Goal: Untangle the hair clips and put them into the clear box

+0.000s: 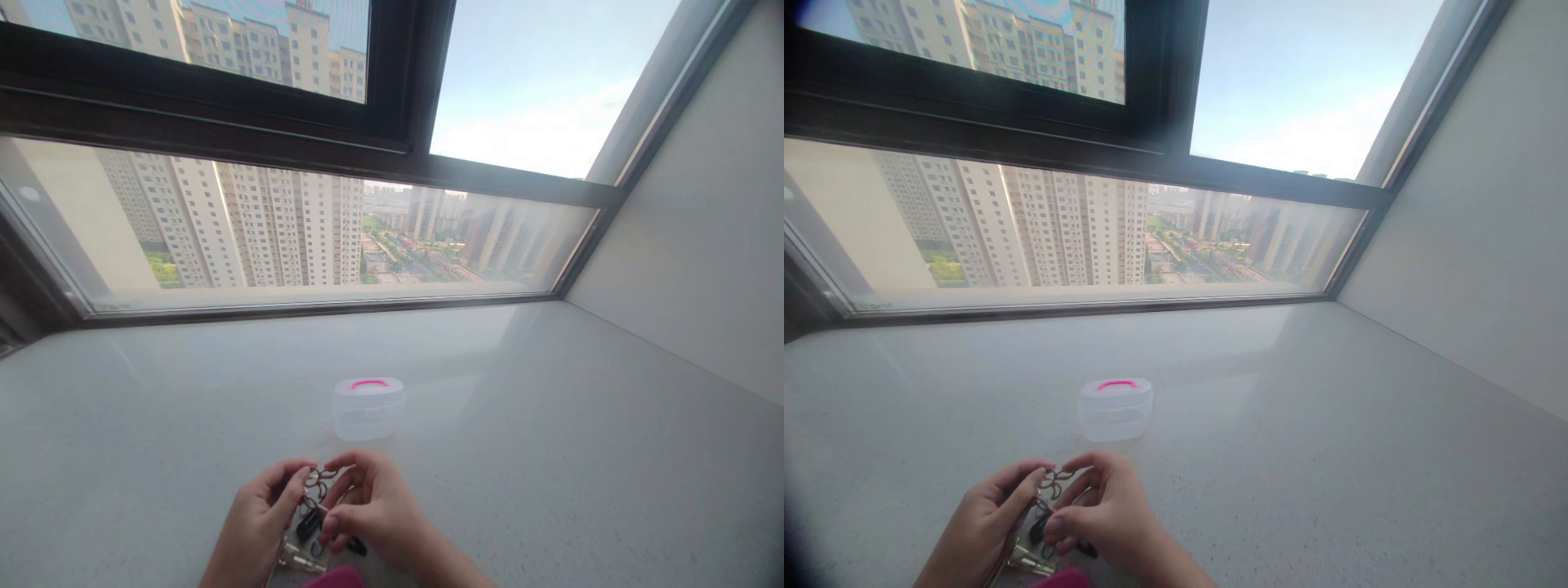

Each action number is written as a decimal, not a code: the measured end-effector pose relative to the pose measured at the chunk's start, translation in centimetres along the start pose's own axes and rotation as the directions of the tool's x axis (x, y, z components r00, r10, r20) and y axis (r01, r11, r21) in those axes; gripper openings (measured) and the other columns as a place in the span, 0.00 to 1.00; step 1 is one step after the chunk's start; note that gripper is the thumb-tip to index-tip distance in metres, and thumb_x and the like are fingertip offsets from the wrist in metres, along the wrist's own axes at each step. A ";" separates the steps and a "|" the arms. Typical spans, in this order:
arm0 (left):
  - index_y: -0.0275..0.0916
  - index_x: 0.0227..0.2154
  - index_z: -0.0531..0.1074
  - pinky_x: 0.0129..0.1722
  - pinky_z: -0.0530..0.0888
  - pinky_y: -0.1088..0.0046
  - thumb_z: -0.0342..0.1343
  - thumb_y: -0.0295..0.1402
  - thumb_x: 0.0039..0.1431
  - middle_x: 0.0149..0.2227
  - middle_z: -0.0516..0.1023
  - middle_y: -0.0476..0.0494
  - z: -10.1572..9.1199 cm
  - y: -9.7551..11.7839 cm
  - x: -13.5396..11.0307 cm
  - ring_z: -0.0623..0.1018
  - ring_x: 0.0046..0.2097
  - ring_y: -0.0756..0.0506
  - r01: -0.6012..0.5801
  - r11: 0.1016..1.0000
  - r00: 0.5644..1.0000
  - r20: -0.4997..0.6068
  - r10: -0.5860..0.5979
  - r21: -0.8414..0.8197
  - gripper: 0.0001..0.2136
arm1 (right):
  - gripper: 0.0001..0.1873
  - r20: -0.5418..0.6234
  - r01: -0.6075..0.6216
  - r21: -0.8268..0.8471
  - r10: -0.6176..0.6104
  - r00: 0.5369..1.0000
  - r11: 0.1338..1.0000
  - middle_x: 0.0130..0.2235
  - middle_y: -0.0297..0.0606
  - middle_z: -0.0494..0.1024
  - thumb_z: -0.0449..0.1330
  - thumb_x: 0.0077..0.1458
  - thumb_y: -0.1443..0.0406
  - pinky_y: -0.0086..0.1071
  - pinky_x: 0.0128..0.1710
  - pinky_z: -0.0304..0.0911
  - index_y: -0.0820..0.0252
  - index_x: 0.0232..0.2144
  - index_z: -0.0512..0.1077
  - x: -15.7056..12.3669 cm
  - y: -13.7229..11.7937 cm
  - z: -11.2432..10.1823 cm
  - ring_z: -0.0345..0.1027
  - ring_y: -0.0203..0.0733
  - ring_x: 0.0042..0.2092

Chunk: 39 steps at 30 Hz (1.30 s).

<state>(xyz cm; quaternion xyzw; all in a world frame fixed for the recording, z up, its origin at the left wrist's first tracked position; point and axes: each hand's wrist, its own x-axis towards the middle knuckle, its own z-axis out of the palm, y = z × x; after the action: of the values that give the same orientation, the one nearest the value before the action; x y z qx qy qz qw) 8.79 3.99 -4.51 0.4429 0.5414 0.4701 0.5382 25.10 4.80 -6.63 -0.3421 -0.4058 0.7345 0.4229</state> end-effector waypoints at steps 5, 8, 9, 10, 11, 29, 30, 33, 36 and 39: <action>0.35 0.33 0.78 0.26 0.72 0.75 0.62 0.46 0.48 0.24 0.79 0.47 -0.1 -0.3 0.2 0.75 0.27 0.46 0.029 1.000 0.996 0.082 -0.028 -0.009 0.17 | 0.33 -0.065 0.008 -0.051 -0.011 0.998 0.999 0.22 0.35 0.76 0.75 0.26 0.57 0.29 0.20 0.66 0.66 0.36 0.70 0.1 -0.1 0.2 0.71 0.39 0.21; 0.35 0.30 0.78 0.25 0.70 0.76 0.62 0.47 0.47 0.23 0.78 0.48 0.0 -0.1 0.0 0.73 0.26 0.46 0.014 1.000 0.998 0.063 -0.015 0.007 0.17 | 0.29 -0.111 -0.038 -0.078 0.029 0.993 0.996 0.20 0.36 0.75 0.73 0.28 0.52 0.30 0.20 0.65 0.67 0.29 0.71 0.1 -0.5 0.5 0.71 0.40 0.21; 0.36 0.28 0.78 0.24 0.69 0.77 0.62 0.47 0.47 0.21 0.77 0.49 0.1 0.1 -0.1 0.72 0.25 0.47 -0.004 1.000 0.999 0.033 0.003 0.026 0.17 | 0.28 -0.121 -0.052 -0.093 0.040 0.992 0.994 0.20 0.37 0.75 0.72 0.28 0.51 0.30 0.19 0.65 0.67 0.26 0.71 0.0 -0.7 0.5 0.70 0.40 0.21; 0.36 0.27 0.78 0.23 0.68 0.77 0.62 0.47 0.47 0.20 0.75 0.50 0.3 0.2 -0.3 0.71 0.24 0.48 -0.024 0.999 1.000 0.004 0.024 0.048 0.16 | 0.27 -0.126 -0.059 -0.108 0.045 0.991 0.992 0.19 0.37 0.74 0.72 0.29 0.50 0.29 0.18 0.64 0.66 0.24 0.70 0.0 -0.8 0.6 0.70 0.40 0.21; 0.36 0.25 0.78 0.22 0.67 0.78 0.62 0.47 0.46 0.19 0.74 0.50 0.3 0.4 -0.4 0.70 0.23 0.49 -0.040 0.996 0.999 -0.013 0.042 0.073 0.16 | 0.27 -0.123 -0.066 -0.125 0.050 0.991 0.990 0.19 0.38 0.74 0.71 0.29 0.50 0.28 0.17 0.63 0.66 0.22 0.70 -0.1 -1.0 0.6 0.69 0.39 0.20; 0.34 0.25 0.77 0.21 0.62 0.79 0.60 0.47 0.50 0.17 0.66 0.53 -0.3 0.5 -0.4 0.63 0.22 0.51 -0.085 0.985 0.995 -0.035 0.092 0.153 0.17 | 0.16 -0.040 -0.060 -0.323 0.049 0.998 0.944 0.21 0.33 0.72 0.66 0.41 0.60 0.22 0.15 0.53 0.68 0.31 0.75 -0.6 -0.7 0.2 0.59 0.29 0.16; 0.34 0.24 0.77 0.21 0.62 0.79 0.60 0.47 0.50 0.17 0.67 0.53 -0.2 0.6 -0.5 0.64 0.22 0.51 -0.077 0.987 0.996 -0.027 0.082 0.143 0.17 | 0.19 -0.052 -0.061 -0.304 0.047 0.998 0.951 0.22 0.32 0.73 0.67 0.40 0.60 0.22 0.15 0.52 0.67 0.34 0.74 -0.5 -0.6 0.2 0.60 0.29 0.16; 0.34 0.25 0.78 0.22 0.65 0.78 0.60 0.46 0.49 0.19 0.71 0.50 0.1 0.9 -0.8 0.67 0.23 0.50 -0.038 0.994 0.999 0.008 0.038 0.099 0.17 | 0.22 -0.052 -0.058 -0.290 0.044 0.998 0.955 0.22 0.32 0.73 0.68 0.39 0.61 0.22 0.15 0.51 0.67 0.38 0.75 -0.4 -0.5 0.1 0.62 0.30 0.17; 0.34 0.28 0.79 0.24 0.68 0.77 0.60 0.47 0.49 0.21 0.75 0.48 0.2 0.9 -0.8 0.71 0.25 0.48 -0.018 0.996 1.000 0.005 0.018 0.083 0.17 | 0.12 -0.034 -0.055 -0.353 0.046 0.998 0.934 0.18 0.31 0.69 0.65 0.44 0.62 0.21 0.15 0.50 0.68 0.28 0.77 -0.5 -0.6 0.1 0.60 0.30 0.17; 0.34 0.29 0.79 0.23 0.68 0.77 0.61 0.49 0.46 0.20 0.74 0.48 0.1 0.8 -0.6 0.70 0.24 0.48 -0.016 0.994 0.999 -0.042 0.021 0.108 0.19 | 0.10 -0.026 -0.052 -0.406 0.045 0.999 0.912 0.17 0.31 0.68 0.63 0.46 0.62 0.22 0.15 0.52 0.67 0.24 0.77 -0.8 -0.7 0.4 0.61 0.31 0.18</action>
<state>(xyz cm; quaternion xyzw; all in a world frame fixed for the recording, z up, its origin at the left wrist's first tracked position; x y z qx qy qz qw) 8.88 3.49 -3.63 0.4660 0.5734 0.4547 0.4973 25.37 4.20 -5.71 -0.4385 -0.5377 0.6414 0.3275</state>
